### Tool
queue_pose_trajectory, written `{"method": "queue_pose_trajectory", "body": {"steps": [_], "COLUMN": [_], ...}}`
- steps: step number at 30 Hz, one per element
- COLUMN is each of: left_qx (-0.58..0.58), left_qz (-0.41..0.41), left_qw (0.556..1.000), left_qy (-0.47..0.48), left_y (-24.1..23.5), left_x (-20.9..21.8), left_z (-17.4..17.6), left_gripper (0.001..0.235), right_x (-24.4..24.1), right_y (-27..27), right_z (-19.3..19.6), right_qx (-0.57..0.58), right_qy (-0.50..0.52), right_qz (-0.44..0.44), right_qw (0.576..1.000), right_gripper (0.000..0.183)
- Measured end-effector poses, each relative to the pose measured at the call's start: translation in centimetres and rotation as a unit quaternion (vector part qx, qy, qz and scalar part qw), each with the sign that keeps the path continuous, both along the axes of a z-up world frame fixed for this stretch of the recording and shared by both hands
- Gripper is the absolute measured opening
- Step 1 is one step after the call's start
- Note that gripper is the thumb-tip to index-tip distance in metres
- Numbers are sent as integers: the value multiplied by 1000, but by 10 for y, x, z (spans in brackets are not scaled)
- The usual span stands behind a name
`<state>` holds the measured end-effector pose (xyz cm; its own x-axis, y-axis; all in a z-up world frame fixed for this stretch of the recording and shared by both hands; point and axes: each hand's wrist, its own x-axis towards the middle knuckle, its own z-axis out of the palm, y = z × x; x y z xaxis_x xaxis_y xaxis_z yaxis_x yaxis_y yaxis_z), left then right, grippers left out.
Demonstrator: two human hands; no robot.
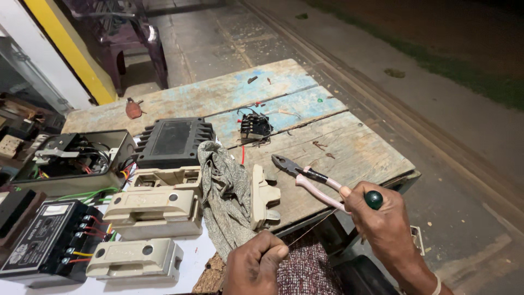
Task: The person uses a screwdriver to loosen screws on a ceramic fuse holder, removes metal contacts, then uses pliers to strip insulation from a wire and twists the copper strands by hand.
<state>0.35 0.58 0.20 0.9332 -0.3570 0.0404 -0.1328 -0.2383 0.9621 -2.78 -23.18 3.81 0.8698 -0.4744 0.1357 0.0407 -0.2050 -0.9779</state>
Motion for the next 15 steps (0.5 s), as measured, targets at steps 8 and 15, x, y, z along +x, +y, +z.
{"method": "queue_pose_trajectory", "body": {"steps": [8, 15], "left_qx": [71, 90], "left_qz": [68, 92], "left_qw": [938, 892], "left_qy": [-332, -433], "left_y": [-1, 10], "left_x": [-2, -4], "left_z": [9, 8], "left_gripper": [18, 11], "right_x": [0, 4], "right_y": [4, 6], "right_z": [9, 1], "right_qx": [6, 51], "right_qy": [-13, -12], "right_qz": [-11, 5], "right_qw": [1000, 999], "right_gripper": [37, 41]}}
